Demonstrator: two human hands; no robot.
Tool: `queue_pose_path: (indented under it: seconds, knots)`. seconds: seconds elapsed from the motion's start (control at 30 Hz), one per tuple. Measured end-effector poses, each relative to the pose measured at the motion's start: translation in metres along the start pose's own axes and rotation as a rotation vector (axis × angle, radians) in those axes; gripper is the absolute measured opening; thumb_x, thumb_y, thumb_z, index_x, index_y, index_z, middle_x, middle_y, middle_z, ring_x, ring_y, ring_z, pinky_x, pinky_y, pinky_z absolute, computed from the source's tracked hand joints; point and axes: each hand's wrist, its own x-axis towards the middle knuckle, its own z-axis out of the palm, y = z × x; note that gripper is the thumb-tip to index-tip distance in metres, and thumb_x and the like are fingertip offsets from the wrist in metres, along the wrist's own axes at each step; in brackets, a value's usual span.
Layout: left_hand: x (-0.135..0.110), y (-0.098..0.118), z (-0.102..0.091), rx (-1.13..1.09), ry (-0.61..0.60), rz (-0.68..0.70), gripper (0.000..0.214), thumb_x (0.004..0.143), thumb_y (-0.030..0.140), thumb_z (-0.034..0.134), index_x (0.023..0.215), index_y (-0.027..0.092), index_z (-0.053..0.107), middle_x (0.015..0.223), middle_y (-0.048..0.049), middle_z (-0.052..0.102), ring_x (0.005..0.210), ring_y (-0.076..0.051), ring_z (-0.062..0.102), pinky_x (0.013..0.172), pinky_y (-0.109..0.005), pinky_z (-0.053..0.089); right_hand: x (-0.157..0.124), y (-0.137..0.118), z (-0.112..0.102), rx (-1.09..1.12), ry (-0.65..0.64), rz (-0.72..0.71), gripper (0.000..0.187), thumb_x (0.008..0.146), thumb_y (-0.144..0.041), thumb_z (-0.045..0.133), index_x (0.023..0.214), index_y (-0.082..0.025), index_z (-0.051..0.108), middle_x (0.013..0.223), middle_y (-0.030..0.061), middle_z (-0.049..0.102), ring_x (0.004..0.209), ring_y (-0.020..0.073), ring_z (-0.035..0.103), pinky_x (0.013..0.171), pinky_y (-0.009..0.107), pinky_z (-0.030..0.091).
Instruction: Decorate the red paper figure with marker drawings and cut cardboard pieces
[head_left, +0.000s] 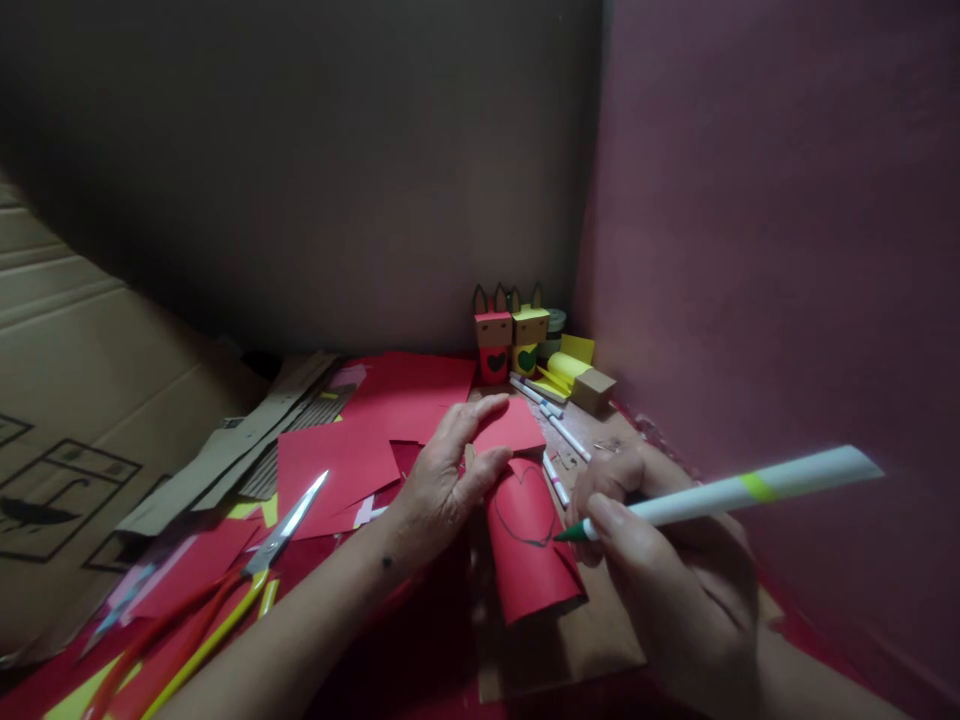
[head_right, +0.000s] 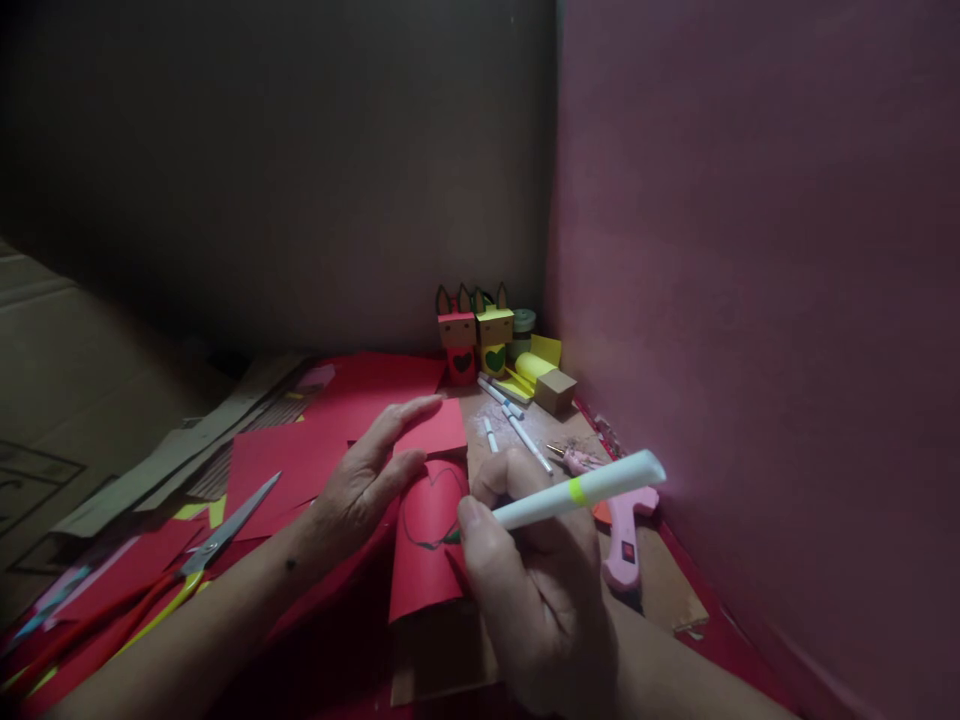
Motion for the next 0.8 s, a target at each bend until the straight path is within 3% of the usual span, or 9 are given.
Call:
queue_pose_path:
  seconds: [0.33,0.8]
  knots:
    - [-0.0008,-0.0016,0.0005,-0.001,-0.001,0.005,0.043,0.095,0.044,0.048,0.135,0.028,0.048,0.138,-0.0060,0.051,0.129,-0.024,0.045,0.109,-0.040,0.036,-0.0002,0.0014,-0.0015,-0.013,-0.096,-0.011,0.022,0.096,-0.017,0.045,0.076,-0.022,0.049,0.067,-0.0026,0.047,0.063,0.0136,0.045,0.059,0.030,0.035]
    - [0.0003,-0.0024,0.0004,0.003,-0.012,0.016,0.045,0.096,0.045,0.048,0.136,0.024,0.046,0.137,-0.0062,0.050,0.129,-0.021,0.045,0.108,-0.035,0.036,0.0019,0.0036,0.0007,-0.048,-0.057,-0.035,0.022,0.096,-0.015,0.046,0.075,-0.022,0.049,0.068,-0.0034,0.044,0.064,0.0128,0.044,0.062,0.029,0.035]
